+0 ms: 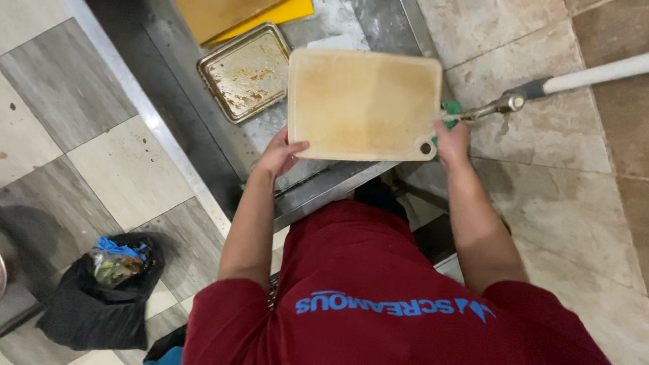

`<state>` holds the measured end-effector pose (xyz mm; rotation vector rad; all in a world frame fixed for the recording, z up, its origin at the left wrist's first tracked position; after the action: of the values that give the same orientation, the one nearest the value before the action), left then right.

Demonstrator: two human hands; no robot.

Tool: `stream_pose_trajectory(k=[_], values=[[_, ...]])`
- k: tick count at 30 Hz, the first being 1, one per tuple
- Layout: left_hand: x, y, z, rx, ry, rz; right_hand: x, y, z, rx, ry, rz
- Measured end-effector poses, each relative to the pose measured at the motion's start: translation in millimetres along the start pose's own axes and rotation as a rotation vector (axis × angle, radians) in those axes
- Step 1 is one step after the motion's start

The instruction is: The person scrubs a large perforated metal bowl with a green sponge, then scrubs a plastic cutting board under running water, then applies dish soap to a baking tray and scrubs it, rinsing items at a stainless steel sink before rinsing their hands.

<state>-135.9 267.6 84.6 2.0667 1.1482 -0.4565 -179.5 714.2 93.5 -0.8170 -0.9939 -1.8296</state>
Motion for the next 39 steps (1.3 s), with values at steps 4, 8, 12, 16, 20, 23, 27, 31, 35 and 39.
stream_pose_trajectory(k=[4, 8, 12, 16, 20, 23, 27, 31, 35, 39], values=[[25, 16, -7, 0.002, -0.070, -0.002, 17, 14, -39, -0.214, 0.545, 0.441], [50, 23, -29, -0.121, -0.205, 0.029, 55, 57, -109, 0.041, 0.731, 0.494], [62, 19, -36, -0.222, -0.331, -0.038, 84, 93, -142, 0.366, 0.828, 0.830], [83, 15, -25, -0.244, -0.337, 0.021, 71, 66, -81, 0.250, 0.623, 0.712], [97, 7, -11, -0.300, -0.257, -0.081, 49, 23, -20, 0.006, 0.795, 0.564], [99, -5, -8, -0.260, -0.141, -0.101, 52, 24, -44, -0.054, 0.838, 0.436], [96, -14, -15, -0.208, 0.005, -0.133, 78, 72, -144, 0.336, 0.711, 0.530], [104, -12, -19, -0.293, 0.093, -0.116, 101, 104, -173, 0.339, 0.845, 1.077], [108, -12, -11, -0.400, -0.124, -0.158, 77, 65, -93, 0.379, 0.610, 0.739], [99, -17, -2, -0.303, -0.052, -0.135, 37, 22, -11, -0.048, 0.887, 0.624]])
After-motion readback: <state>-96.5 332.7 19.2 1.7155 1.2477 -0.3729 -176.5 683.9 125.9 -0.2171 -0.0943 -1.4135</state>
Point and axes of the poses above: each hand's wrist, its own y-axis away from the middle knuckle, its own z-axis out of the back of the hand, x = y × z, the point moved 3 cm from there along -y, towards the middle knuckle, and after that the axes turned 1 degree about x, right-handed, at the moved point
